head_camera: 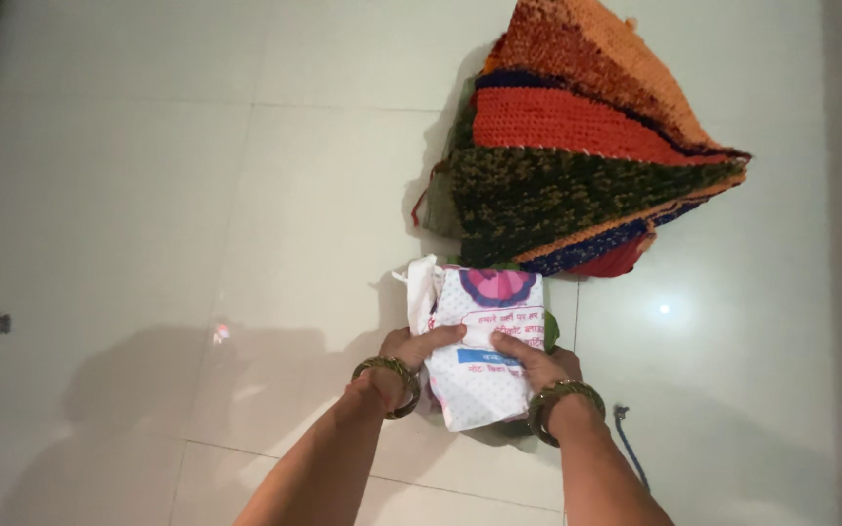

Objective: The person picks up folded clothes and fabrics from the floor and places them onto shelves inside a closet, stacking them together.

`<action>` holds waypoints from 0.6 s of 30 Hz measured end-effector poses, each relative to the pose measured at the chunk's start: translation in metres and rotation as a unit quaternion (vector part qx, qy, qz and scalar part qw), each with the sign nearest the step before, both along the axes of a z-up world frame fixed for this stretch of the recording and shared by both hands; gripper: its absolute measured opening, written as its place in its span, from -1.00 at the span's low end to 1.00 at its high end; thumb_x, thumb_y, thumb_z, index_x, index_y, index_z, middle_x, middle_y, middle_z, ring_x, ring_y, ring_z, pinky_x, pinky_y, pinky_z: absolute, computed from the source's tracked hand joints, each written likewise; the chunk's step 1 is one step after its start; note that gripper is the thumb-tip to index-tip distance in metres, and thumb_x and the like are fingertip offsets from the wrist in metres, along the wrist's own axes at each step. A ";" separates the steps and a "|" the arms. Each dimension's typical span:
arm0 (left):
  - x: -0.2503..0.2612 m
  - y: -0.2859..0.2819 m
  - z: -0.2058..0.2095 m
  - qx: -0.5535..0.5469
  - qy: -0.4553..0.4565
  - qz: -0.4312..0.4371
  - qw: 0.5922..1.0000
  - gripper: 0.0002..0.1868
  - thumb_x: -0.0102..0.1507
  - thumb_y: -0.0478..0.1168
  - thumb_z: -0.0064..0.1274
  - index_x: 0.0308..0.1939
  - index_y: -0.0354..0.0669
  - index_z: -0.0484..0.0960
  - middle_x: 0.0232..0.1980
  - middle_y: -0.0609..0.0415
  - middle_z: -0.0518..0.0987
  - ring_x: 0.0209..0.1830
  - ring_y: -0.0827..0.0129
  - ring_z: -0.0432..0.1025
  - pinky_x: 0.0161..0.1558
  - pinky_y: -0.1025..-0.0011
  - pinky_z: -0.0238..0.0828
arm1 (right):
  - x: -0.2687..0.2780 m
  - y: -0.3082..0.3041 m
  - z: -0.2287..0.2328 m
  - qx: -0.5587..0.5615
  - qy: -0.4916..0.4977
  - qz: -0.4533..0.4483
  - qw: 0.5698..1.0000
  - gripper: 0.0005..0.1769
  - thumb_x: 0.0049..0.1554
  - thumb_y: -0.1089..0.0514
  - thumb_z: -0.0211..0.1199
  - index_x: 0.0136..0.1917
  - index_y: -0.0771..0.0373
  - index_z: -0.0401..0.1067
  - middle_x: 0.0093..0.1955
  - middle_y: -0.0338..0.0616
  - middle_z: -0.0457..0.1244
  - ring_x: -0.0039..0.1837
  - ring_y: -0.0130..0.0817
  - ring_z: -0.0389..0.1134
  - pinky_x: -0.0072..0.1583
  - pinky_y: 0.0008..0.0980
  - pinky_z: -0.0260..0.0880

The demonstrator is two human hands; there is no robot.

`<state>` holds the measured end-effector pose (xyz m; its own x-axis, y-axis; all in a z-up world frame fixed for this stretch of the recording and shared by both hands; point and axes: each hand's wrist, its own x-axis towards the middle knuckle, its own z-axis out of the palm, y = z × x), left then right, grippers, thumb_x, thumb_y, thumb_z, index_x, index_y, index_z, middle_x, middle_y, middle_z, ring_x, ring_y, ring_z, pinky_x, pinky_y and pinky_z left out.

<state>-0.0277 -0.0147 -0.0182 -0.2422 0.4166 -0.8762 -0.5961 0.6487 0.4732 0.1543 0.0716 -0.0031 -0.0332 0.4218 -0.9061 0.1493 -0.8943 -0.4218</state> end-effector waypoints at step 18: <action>-0.006 -0.013 0.134 0.128 -0.058 0.023 0.990 -0.15 -0.02 -0.22 0.34 0.32 -0.38 0.40 0.17 -0.22 0.64 0.10 0.04 0.60 0.11 0.14 0.59 | 0.005 0.004 0.109 0.099 0.138 0.013 0.985 -0.26 -0.21 0.22 0.52 0.25 0.41 0.45 0.05 0.11 0.47 0.01 -0.12 0.54 0.06 -0.17 0.59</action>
